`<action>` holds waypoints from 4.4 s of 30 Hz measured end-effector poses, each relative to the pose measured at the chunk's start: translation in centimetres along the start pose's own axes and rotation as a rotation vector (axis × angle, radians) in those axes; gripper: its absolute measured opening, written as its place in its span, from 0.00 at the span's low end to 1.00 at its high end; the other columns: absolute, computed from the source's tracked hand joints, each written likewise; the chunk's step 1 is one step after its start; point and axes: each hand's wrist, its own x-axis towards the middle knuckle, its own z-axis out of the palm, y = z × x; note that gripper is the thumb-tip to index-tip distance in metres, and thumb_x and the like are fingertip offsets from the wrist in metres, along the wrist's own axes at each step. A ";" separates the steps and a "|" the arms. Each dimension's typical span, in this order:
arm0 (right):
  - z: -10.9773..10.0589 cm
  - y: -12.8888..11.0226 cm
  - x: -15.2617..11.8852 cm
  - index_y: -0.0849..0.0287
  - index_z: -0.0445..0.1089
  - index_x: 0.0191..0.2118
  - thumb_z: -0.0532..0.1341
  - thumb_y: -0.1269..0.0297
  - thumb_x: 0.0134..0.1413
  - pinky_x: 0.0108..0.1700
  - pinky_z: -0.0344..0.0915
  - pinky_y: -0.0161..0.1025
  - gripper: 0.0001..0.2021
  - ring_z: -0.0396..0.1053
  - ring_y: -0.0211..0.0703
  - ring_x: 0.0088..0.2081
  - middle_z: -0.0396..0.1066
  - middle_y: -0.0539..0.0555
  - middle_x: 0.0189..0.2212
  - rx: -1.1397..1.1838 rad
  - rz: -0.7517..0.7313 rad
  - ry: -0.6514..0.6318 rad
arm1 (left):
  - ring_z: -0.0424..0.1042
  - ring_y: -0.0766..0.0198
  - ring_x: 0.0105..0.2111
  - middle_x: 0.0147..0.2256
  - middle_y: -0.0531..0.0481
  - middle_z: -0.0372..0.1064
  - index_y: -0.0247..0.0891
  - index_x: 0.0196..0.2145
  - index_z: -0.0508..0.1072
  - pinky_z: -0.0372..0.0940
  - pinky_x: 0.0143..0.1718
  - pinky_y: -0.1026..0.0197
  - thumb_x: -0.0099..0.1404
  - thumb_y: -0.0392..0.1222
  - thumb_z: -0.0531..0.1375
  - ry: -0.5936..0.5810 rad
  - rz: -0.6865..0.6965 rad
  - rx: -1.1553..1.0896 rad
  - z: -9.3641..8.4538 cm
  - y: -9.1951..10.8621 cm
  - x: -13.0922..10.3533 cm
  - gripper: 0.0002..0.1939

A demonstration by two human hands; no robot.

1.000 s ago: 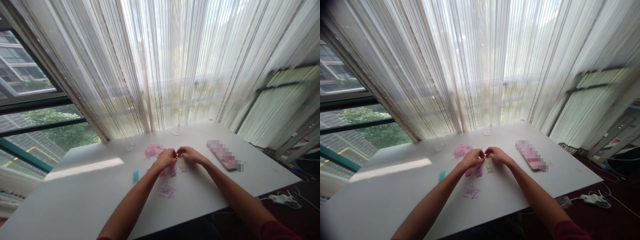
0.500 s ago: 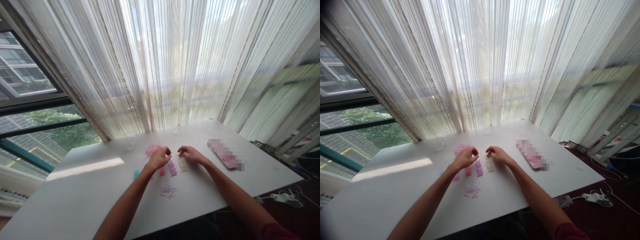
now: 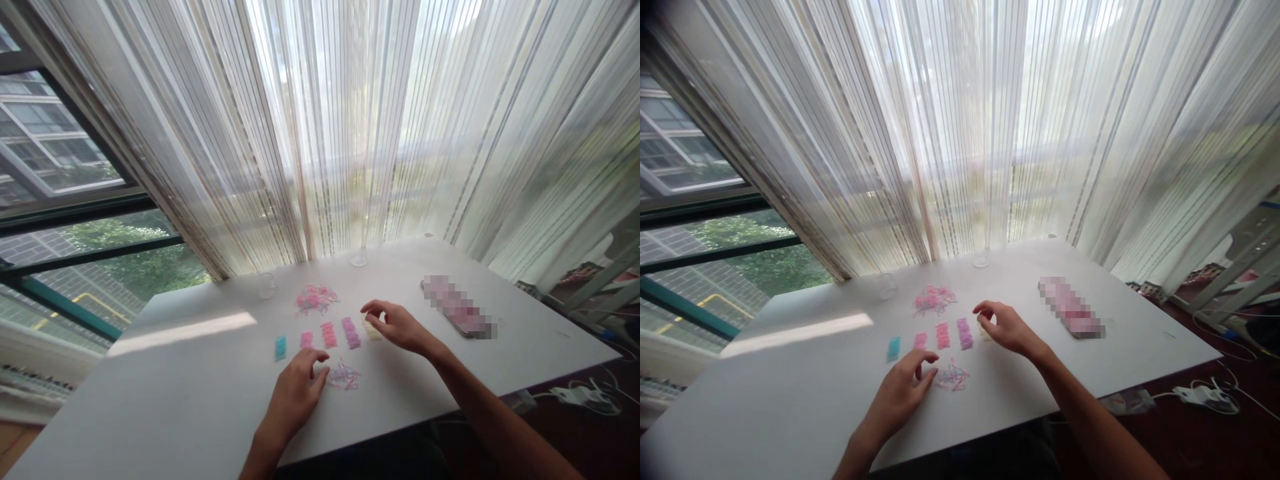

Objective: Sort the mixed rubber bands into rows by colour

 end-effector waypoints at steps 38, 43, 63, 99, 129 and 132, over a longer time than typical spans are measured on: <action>7.7 -1.9 -7.2 0.56 0.75 0.37 0.60 0.63 0.65 0.39 0.68 0.38 0.07 0.70 0.43 0.34 0.71 0.53 0.32 0.132 -0.298 0.017 | 0.71 0.67 0.29 0.35 0.52 0.75 0.42 0.41 0.74 0.68 0.33 0.66 0.71 0.42 0.59 0.144 0.181 -0.254 2.5 -1.4 -2.4 0.05; 7.8 -1.8 -7.2 0.56 0.75 0.37 0.61 0.64 0.65 0.38 0.68 0.37 0.07 0.70 0.42 0.34 0.71 0.53 0.31 0.133 -0.310 0.022 | 0.71 0.67 0.29 0.35 0.52 0.75 0.41 0.40 0.75 0.68 0.33 0.66 0.71 0.42 0.59 0.139 0.165 -0.254 2.7 -1.4 -2.5 0.05; 7.5 -1.9 -7.2 0.56 0.74 0.37 0.58 0.65 0.66 0.40 0.68 0.39 0.08 0.70 0.43 0.36 0.73 0.54 0.33 0.086 -0.247 0.026 | 0.66 0.66 0.24 0.31 0.54 0.70 0.47 0.37 0.82 0.64 0.31 0.63 0.67 0.51 0.60 0.327 -0.081 0.036 -0.7 -5.4 -0.3 0.12; 7.7 -2.1 -7.3 0.57 0.74 0.36 0.59 0.66 0.66 0.38 0.68 0.39 0.08 0.69 0.43 0.34 0.71 0.53 0.32 0.049 -0.268 0.058 | 0.73 0.64 0.31 0.34 0.53 0.72 0.48 0.40 0.83 0.61 0.32 0.65 0.67 0.45 0.63 0.208 -0.192 0.200 1.6 -0.4 2.9 0.07; 7.7 -2.2 -7.2 0.56 0.73 0.36 0.59 0.68 0.64 0.39 0.69 0.39 0.06 0.70 0.44 0.35 0.72 0.53 0.31 0.017 -0.269 0.101 | 0.74 0.64 0.33 0.35 0.51 0.73 0.46 0.44 0.81 0.63 0.33 0.65 0.69 0.42 0.59 0.110 -0.111 0.222 2.0 0.4 0.9 0.11; 7.7 -2.2 -7.2 0.56 0.73 0.36 0.59 0.68 0.64 0.39 0.69 0.39 0.06 0.70 0.44 0.34 0.72 0.53 0.31 0.016 -0.267 0.102 | 0.75 0.63 0.34 0.36 0.50 0.73 0.46 0.44 0.81 0.63 0.33 0.65 0.70 0.43 0.58 0.068 -0.095 0.251 2.4 0.8 1.2 0.11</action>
